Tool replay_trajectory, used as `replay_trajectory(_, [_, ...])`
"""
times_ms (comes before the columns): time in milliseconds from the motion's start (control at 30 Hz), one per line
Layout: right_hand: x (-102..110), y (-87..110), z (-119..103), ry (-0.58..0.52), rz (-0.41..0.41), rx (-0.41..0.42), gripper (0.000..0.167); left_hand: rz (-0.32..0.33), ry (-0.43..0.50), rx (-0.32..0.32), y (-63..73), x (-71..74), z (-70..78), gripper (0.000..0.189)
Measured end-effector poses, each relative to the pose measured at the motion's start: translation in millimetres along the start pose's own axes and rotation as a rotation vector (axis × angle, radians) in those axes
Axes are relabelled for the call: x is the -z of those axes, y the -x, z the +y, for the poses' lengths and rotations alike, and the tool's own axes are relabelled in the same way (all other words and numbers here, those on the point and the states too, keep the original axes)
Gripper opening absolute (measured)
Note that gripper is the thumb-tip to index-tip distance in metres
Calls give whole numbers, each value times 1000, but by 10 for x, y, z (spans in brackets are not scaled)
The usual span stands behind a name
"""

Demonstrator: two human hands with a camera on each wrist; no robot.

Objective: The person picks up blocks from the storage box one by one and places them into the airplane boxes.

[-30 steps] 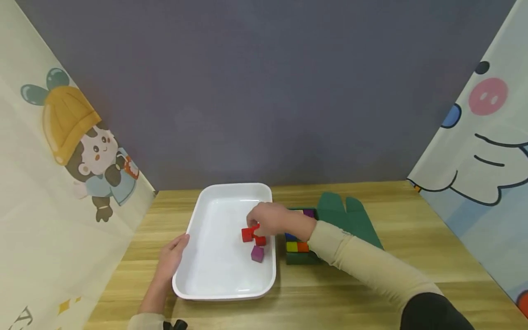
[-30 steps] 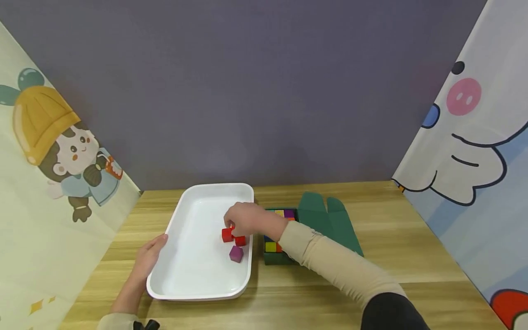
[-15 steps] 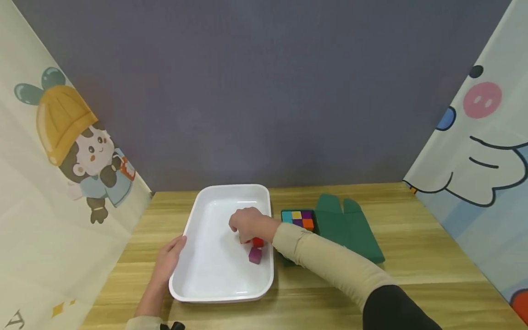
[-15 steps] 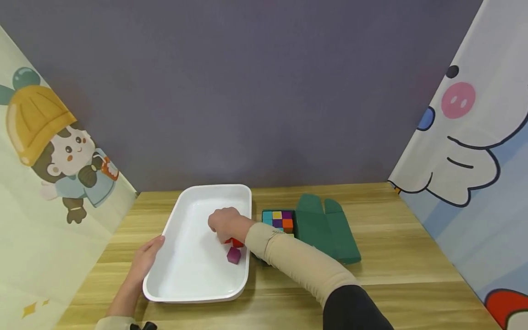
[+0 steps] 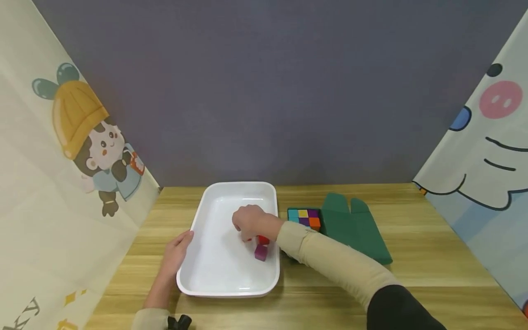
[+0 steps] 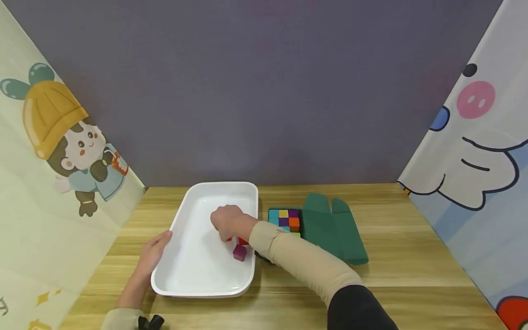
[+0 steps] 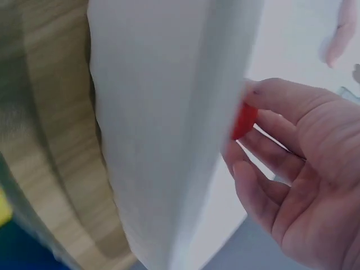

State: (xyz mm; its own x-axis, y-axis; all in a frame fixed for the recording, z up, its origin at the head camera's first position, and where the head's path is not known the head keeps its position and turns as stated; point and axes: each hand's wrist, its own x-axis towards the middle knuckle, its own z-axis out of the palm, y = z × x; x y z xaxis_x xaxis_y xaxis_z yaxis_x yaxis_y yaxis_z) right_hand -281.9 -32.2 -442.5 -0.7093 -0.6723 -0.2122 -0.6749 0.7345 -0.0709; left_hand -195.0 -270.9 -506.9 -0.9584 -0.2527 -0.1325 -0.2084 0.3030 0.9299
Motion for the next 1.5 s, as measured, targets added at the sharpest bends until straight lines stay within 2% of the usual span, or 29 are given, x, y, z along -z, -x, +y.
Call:
replay_trajectory(167, [158,208,97,-57,109,85,14,-4,-16,3,-15,9,14,65])
replay_trajectory(333, [237,525,298,-191,194,128,10,-22,-10,19,-16,18,14,69])
replay_trajectory(533, [180,961,685,-328,240,87,14,-9,-15,17,0,10,-13,67])
replay_trajectory(667, [116,1230,960,-361,277,43,16,1,-19,-3,-6,20,-42,67])
replay_trajectory(833, [-2,1493,1191,-404,256,-4,22,-13,-32,25,12,49,-60,69])
replay_trajectory(1000, [-83,1637,1295,-397,256,-6,23,-22,-32,39,22,73,-33,75])
replay_trajectory(1233, [-141,1720,1332,-407,239,-8,23,-34,-22,48,23,48,-18,74])
replay_trajectory(1500, [-189,1737,1340,-457,190,-83,20,-30,-37,36,20,20,-3,73])
